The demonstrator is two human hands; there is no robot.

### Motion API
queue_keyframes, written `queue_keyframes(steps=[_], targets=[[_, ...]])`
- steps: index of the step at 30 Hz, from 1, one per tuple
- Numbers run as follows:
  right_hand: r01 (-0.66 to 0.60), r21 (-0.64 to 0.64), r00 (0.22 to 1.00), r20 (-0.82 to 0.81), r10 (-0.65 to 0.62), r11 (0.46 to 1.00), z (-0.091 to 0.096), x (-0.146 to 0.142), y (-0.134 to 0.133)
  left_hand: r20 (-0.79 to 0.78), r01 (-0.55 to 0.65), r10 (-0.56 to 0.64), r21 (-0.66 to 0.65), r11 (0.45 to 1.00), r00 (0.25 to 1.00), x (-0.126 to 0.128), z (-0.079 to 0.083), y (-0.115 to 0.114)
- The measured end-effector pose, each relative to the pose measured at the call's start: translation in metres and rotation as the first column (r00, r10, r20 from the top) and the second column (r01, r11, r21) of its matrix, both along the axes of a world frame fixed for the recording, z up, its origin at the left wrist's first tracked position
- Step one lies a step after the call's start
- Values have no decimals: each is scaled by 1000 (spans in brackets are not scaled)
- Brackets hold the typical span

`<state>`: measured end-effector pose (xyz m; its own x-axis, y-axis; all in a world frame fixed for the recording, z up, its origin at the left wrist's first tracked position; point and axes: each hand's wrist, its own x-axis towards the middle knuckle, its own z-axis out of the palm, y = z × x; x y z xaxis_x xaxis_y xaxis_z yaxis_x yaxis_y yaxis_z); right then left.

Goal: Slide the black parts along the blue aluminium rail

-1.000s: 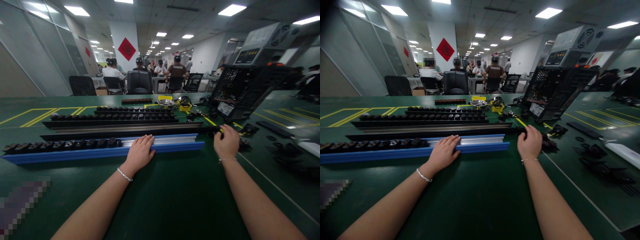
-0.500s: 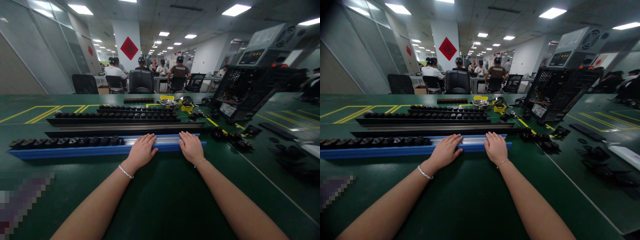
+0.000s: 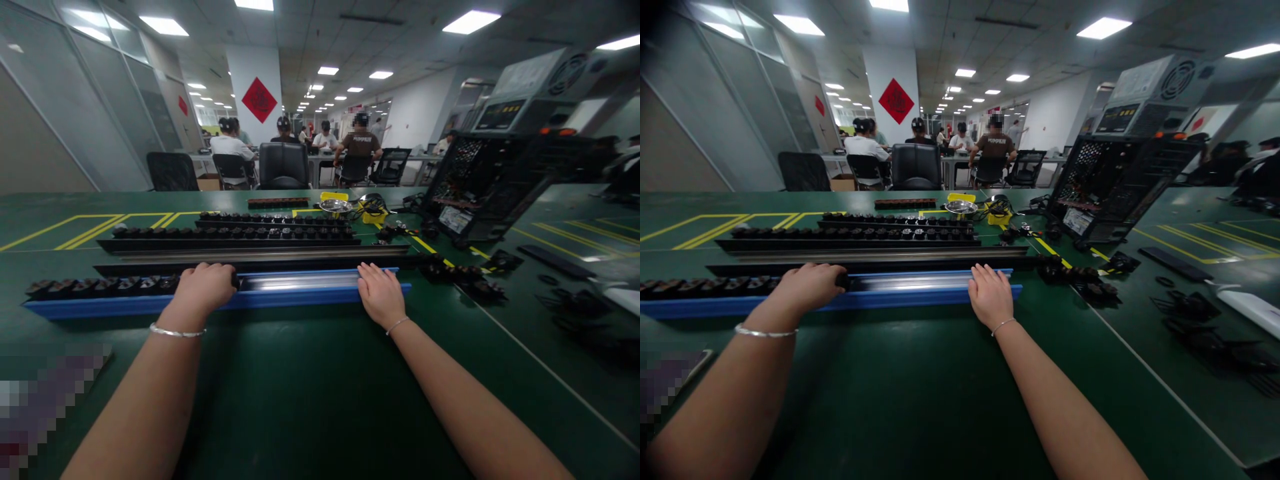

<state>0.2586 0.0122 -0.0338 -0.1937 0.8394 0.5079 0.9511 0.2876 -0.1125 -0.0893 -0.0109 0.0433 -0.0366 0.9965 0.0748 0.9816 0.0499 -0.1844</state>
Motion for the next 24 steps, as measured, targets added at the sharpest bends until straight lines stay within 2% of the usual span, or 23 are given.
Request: queue_keyframes(steps=[18,24], targets=[[-9,24,1000,-12,9,1000,-1,0,1,32,16,-16,5,1000,999,2,0,4],[-7,12,1000,-20,7,1000,0,-1,0,-16,46,-47,-19,999,999,11,3,2]])
